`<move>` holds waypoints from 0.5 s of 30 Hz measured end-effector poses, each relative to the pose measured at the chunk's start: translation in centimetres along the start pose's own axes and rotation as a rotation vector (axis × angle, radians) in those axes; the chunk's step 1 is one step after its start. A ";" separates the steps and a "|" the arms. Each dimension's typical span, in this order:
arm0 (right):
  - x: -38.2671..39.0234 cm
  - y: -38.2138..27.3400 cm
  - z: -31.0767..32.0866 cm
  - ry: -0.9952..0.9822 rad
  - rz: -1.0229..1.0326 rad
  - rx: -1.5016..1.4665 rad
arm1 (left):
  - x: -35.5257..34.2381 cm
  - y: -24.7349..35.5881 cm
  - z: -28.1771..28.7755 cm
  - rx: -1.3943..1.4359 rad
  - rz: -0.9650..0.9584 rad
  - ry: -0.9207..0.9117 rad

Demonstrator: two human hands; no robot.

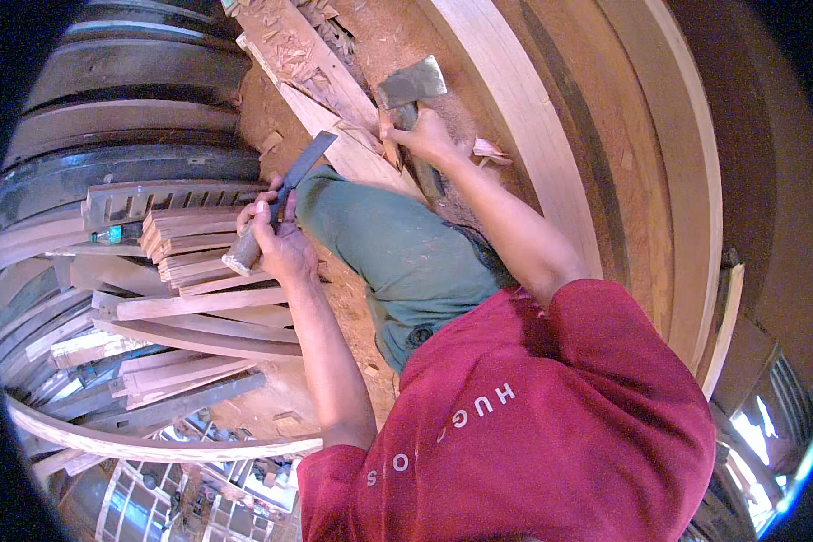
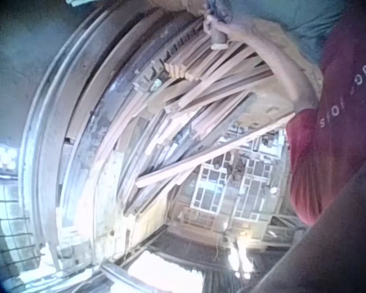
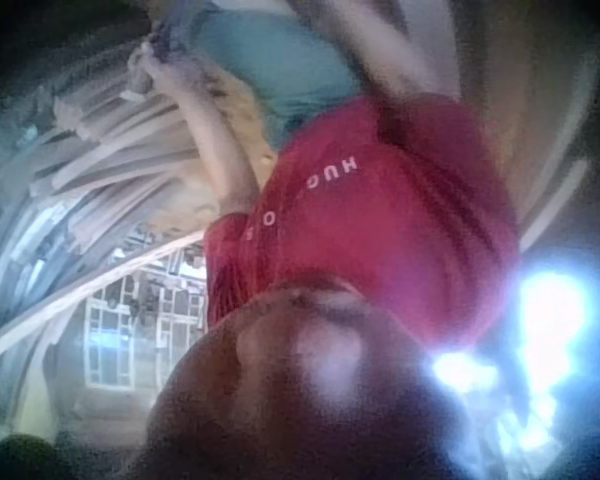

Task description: The person uses a chisel and a wooden mallet to carve a curved wooden plank. They repeatedly strike the chisel to remove wood shavings and shape the plank's edge.

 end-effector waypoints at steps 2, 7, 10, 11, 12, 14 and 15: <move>-0.1 -0.2 -0.3 -0.027 -0.036 0.035 | 0.6 0.3 -1.1 -0.033 0.003 -0.008; 1.9 -0.2 2.2 0.084 -0.081 -0.045 | 2.1 0.2 -4.5 -0.439 -0.147 -0.183; 3.2 -0.1 6.6 0.292 0.021 -0.158 | 2.5 -0.4 -5.2 -0.550 -0.178 -0.222; 3.5 0.1 8.2 0.348 0.028 -0.228 | 2.4 -0.6 -5.5 -0.569 -0.200 -0.251; 3.3 0.2 9.7 0.331 0.046 -0.218 | 2.4 -0.7 -5.8 -0.577 -0.240 -0.287; 3.2 0.1 13.3 0.380 0.061 -0.092 | 2.2 -1.3 -6.3 -0.589 -0.249 -0.351; 3.3 0.2 14.2 0.351 0.022 -0.038 | 2.1 -1.6 -6.5 -0.593 -0.249 -0.389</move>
Point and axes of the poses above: each hand's wrist, its own x-axis away from the middle knuckle, its own z-axis out of the back of the hand, y = z × x, the point moved 7 cm from there along -x, towards the middle knuckle, and after that the axes turned 7 degrees about -z, right-handed, at the moved point
